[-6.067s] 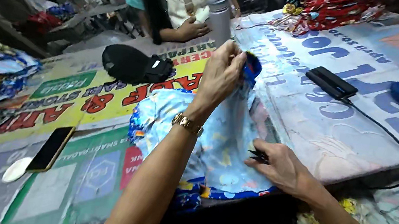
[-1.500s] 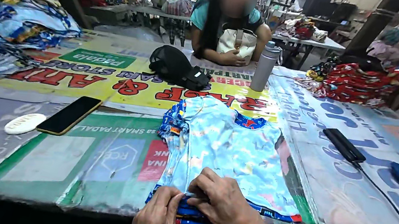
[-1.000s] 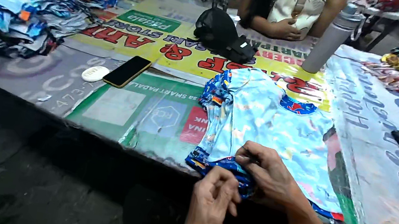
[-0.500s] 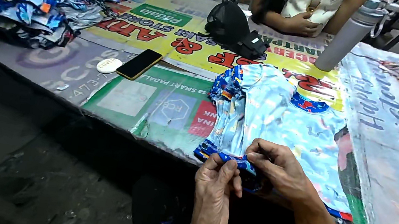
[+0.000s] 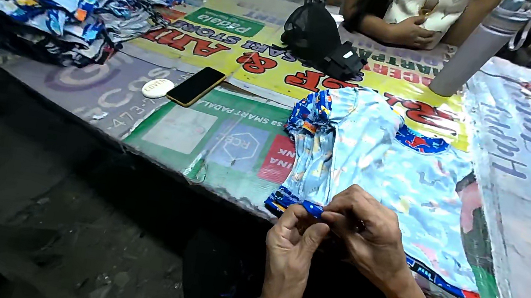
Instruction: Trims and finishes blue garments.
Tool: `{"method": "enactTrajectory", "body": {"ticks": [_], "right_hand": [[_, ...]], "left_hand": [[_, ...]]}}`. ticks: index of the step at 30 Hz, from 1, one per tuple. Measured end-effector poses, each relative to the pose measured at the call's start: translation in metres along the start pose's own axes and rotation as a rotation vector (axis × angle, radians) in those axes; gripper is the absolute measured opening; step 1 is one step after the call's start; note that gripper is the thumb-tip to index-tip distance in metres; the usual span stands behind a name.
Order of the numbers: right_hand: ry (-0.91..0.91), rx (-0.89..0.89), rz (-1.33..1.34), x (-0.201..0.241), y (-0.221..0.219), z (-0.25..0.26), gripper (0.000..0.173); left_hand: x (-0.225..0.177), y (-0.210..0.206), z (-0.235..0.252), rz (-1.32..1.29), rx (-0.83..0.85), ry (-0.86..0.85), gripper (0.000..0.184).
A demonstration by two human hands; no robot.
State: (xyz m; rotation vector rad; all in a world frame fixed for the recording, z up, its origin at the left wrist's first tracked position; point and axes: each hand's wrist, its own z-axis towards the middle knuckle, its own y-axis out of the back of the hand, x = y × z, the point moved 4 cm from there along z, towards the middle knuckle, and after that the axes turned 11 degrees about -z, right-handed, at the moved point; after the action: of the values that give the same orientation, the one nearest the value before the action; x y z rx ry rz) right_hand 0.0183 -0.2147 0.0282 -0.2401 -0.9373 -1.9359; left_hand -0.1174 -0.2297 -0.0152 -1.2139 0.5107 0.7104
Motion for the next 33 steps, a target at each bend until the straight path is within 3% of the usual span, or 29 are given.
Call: {"method": "enactTrajectory", "body": {"ticks": [7, 17, 27, 33], "right_hand": [[-0.103, 0.082, 0.224, -0.005, -0.008, -0.003, 0.017], [-0.167, 0.152, 0.4, -0.012, -0.018, -0.01, 0.016], [-0.12, 0.106, 0.278, -0.001, -0.018, -0.012, 0.016], [-0.122, 0.099, -0.098, 0.015, -0.001, -0.015, 0.021]], "left_hand": [[0.002, 0.001, -0.004, 0.025, -0.078, 0.013, 0.011], [0.012, 0.015, -0.008, -0.084, -0.024, 0.037, 0.021], [0.005, 0.013, -0.006, -0.059, -0.1, 0.077, 0.011], [0.001, 0.007, -0.006, -0.122, -0.15, 0.042, 0.01]]}}
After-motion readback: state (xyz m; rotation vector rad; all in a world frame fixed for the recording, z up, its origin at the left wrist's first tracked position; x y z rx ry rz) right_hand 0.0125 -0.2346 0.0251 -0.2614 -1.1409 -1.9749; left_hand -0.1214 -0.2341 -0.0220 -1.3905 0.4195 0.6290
